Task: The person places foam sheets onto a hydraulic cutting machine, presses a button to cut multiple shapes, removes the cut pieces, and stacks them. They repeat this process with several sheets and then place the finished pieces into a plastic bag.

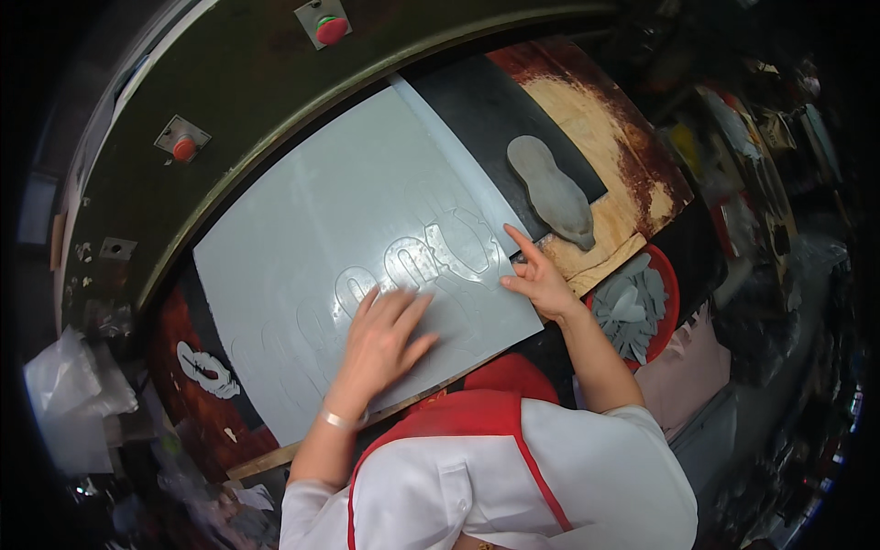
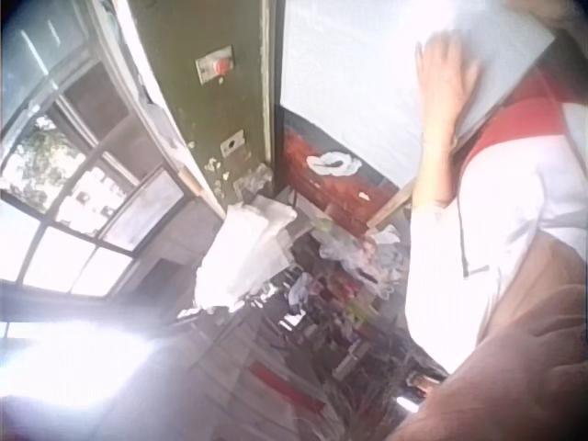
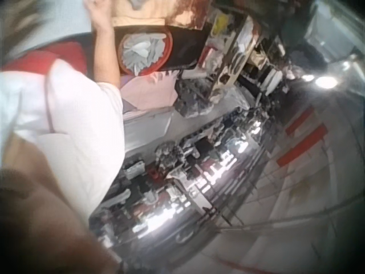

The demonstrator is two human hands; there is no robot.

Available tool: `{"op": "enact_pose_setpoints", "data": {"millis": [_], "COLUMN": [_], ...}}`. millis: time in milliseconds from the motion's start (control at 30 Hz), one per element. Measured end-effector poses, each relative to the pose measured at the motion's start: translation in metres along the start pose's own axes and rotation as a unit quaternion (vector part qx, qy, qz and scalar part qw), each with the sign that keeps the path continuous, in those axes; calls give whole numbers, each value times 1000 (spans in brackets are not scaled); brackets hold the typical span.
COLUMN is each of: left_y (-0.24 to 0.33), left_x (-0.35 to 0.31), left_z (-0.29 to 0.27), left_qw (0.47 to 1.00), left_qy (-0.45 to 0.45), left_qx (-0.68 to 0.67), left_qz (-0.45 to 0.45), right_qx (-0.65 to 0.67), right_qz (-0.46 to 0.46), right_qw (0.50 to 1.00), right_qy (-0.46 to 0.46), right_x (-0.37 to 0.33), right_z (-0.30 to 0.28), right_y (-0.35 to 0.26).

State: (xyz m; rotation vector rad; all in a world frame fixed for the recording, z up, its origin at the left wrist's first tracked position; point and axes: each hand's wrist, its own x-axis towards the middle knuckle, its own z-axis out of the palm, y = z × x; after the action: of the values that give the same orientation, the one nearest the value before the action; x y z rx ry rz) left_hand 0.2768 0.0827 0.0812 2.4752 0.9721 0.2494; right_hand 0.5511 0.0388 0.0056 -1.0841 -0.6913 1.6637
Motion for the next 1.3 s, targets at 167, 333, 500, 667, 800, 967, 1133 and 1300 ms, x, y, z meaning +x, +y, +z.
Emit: {"op": "enact_pose_setpoints", "data": {"millis": [167,333,500,667,800,967,1133,1300], "left_y": [-3,-21,-59,-57,-24,-13,-27,-22], "left_x": [83,103,104,57,33,9,14,15], "left_z": [45,44,-52,-82,13,71,55,80], "left_qw": [988,960,728,785,945,970,964,953], "left_qy": [94,86,482,532,255,85,75,126], "left_qx": [-70,-266,-477,-317,-21,-83,-178,-170], "left_qz": [101,29,-98,24,202,213,183,216], "right_qx": [161,-38,-196,58,75,249,376,366], "right_qz": [-27,-4,25,-42,-39,-32,-67,-60], "right_qw": [976,997,967,996,994,956,921,917], "right_qy": [-148,73,162,58,68,150,84,145], "right_x": [0,-26,-43,-69,-82,-78,-69,-58], "right_z": [5,6,-1,24,57,85,98,101], "right_y": [-6,12,28,34,45,57,74,84]}}
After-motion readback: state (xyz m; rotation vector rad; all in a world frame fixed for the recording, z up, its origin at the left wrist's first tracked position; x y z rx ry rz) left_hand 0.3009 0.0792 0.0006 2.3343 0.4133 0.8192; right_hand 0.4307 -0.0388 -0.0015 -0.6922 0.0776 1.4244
